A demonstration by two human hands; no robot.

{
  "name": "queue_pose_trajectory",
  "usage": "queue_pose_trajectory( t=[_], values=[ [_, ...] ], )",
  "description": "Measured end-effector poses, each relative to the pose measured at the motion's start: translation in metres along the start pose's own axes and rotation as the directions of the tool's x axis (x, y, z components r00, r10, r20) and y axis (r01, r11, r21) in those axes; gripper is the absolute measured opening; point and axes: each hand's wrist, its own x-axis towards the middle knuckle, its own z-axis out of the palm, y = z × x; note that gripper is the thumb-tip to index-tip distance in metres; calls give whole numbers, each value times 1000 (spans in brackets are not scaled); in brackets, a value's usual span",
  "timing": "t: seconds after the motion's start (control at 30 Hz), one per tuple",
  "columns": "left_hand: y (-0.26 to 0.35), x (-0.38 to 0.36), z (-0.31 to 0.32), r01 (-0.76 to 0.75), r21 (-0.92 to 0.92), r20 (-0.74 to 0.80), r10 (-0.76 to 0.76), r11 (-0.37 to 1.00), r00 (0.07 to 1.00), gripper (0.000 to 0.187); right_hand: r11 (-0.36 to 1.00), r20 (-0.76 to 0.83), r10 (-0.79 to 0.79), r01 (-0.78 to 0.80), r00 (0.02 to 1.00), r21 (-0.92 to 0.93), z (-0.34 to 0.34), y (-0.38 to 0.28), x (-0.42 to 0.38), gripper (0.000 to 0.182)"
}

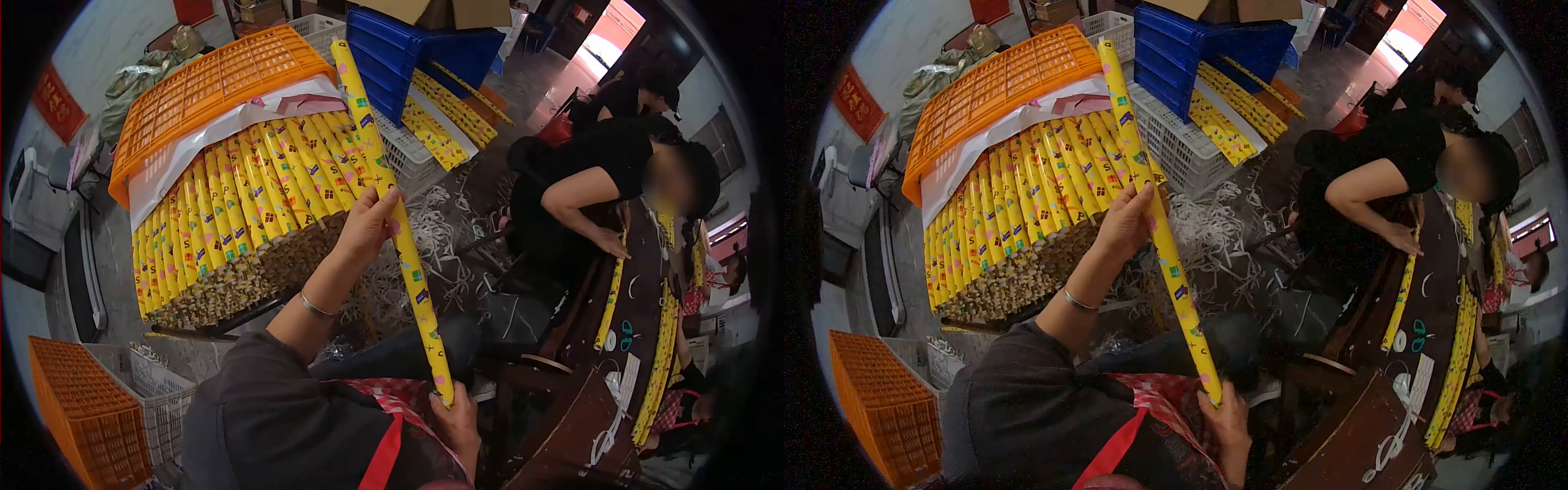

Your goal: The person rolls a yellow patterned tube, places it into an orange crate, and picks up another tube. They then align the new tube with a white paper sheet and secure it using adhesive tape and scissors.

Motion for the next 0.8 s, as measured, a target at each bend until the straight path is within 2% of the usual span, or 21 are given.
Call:
queue_pose_trajectory(
  t=[0.1, 0.13, 0.2, 0.23, 0.27, 0.37, 0.53, 0.6, 0.67, 0.7, 0.77, 0.8],
  values=[
    [12, -12, 17, 54, -108, 35, -51, 993, 998, 23, 1000, 6, -19, 19, 1000, 12, 2, 6, 3, 44],
    [15, -12, 15, 56, -109, 32, -53, 992, 998, 23, 1000, 10, -17, 17, 1000, 11, 0, 5, 4, 44],
    [19, -10, 10, 76, -75, 152, -64, 994, 986, 25, 998, 7, -46, 46, 999, -48, -7, 0, 6, 44],
    [21, -10, 11, 20, -63, 147, -10, 998, 989, 24, 997, 0, -52, 51, 999, -58, -13, -7, 7, 43],
    [19, -9, 9, 25, -63, 146, -16, 998, 989, 24, 997, 2, -46, 46, 999, -58, -15, -7, 7, 43],
    [12, -3, -4, 2, -29, 120, 2, 1000, 993, 22, 994, -88, -97, 93, 991, -53, -18, -3, 7, 44],
    [9, -4, -5, -5, -53, 8, 5, 999, 1000, 20, 984, -84, -160, 152, 984, -97, -21, -3, 6, 45],
    [12, -6, -5, 31, -58, 5, -31, 998, 1000, 20, 984, -81, -164, 157, 983, -88, -21, -4, 5, 46],
    [12, -6, -6, -12, -47, 27, 13, 999, 1000, 19, 980, -98, -186, 177, 978, -95, -19, -2, 5, 44],
    [15, -6, -3, -2, -46, 28, 3, 999, 1000, 19, 981, -98, -176, 168, 979, -93, -19, -3, 5, 44],
    [22, -7, 4, 84, -113, -95, -95, 990, 991, 23, 982, -99, -178, 170, 979, -80, -19, -5, 6, 41],
    [23, -8, 7, 77, -121, -100, -90, 990, 991, 30, 985, -96, -163, 155, 982, -79, -20, -5, 6, 41]
  ],
)
